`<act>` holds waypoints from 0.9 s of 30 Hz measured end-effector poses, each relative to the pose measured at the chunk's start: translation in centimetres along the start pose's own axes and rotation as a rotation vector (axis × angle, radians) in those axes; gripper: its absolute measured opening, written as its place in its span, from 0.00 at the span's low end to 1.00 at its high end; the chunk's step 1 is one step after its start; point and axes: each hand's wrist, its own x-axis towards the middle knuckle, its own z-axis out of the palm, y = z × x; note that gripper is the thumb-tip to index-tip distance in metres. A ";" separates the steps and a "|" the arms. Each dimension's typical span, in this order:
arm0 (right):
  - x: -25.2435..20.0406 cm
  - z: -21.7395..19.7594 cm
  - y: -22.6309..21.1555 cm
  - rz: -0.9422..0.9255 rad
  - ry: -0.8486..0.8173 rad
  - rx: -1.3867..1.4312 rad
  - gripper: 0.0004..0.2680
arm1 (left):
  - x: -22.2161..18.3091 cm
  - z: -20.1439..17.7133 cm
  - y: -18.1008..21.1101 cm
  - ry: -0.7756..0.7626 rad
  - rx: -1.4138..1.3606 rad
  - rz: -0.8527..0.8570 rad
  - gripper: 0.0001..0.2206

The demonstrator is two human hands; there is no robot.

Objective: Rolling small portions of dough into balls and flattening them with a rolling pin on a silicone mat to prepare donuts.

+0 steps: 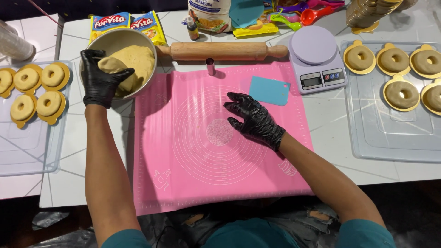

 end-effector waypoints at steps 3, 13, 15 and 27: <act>-0.1 -0.9 0.8 -0.354 0.144 0.070 0.14 | 0.2 -0.2 0.5 0.129 -0.080 0.156 0.32; 0.3 -1.6 -1.5 -0.007 0.060 0.100 0.15 | 2.5 -0.5 3.8 0.393 -0.655 -0.140 0.08; 0.2 -1.2 -1.6 0.067 0.101 0.262 0.16 | 1.6 1.4 5.8 0.223 -0.821 -0.138 0.11; 0.8 -1.3 0.6 0.054 0.193 0.212 0.13 | -7.9 18.3 9.5 0.129 -0.588 -0.098 0.10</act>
